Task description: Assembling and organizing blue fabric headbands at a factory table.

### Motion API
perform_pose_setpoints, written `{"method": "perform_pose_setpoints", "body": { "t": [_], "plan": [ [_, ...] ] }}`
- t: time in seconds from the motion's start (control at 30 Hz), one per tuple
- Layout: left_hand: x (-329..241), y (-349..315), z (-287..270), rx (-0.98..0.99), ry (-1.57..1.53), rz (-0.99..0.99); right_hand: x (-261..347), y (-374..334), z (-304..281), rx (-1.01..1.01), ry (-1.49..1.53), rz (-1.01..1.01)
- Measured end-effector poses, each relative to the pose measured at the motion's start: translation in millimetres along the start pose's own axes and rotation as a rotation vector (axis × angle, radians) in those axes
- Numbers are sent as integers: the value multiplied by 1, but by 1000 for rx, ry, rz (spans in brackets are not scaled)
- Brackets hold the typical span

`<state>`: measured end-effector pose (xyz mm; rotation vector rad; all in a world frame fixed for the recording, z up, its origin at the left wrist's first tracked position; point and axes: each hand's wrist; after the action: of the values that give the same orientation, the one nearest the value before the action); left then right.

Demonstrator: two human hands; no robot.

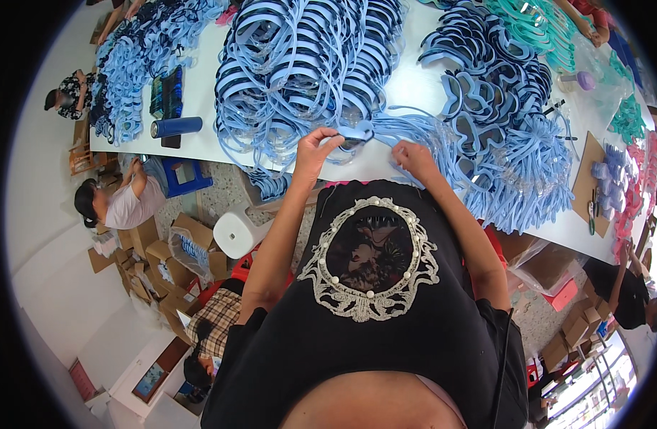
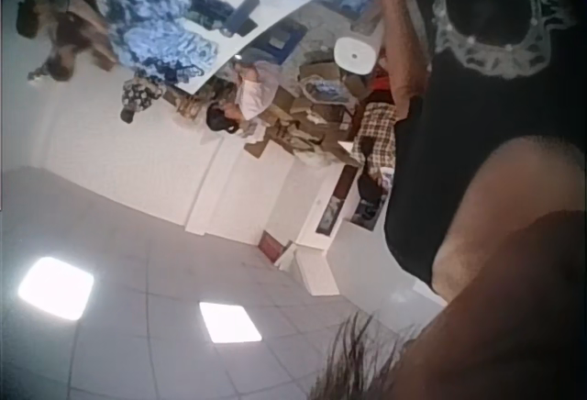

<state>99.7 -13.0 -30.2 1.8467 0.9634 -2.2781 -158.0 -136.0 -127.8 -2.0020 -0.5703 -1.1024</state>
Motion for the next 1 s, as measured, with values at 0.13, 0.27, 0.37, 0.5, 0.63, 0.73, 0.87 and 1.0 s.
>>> {"method": "perform_pose_setpoints", "body": {
  "t": [0.13, 0.27, 0.37, 0.5, 0.63, 0.73, 0.87, 1.0],
  "plan": [
    [-10, 7, 8, 13, 36, 105, -43, -10, 28, -113, -625, -348],
    [-16, 8, 11, 115, 358, 197, -36, -8, 25, -71, -513, -236],
    [-18, 9, 17, 130, 539, 303, -26, -11, 8, -103, -305, -146],
    [-24, 6, 22, 109, 541, 302, -20, -3, 2, -250, 39, -112],
    [-29, 2, 24, 69, 493, 325, -18, 17, -14, -48, 702, 59],
    [-27, -1, 20, 55, 457, 298, 1, 18, -27, -56, 909, 163],
    [-21, -4, 23, 39, 444, 274, -5, 21, -57, -109, 958, 112],
    [-15, -3, 29, 56, 437, 287, -3, 20, -92, -148, 881, 136]
  ]
}}
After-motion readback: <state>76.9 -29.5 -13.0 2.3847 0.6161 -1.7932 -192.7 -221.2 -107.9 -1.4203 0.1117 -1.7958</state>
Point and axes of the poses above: each hand's wrist, its own y-axis towards the middle knuckle, its own z-axis out of the palm, x = y × z, and after that the axes turned 3 degrees about y, right-handed
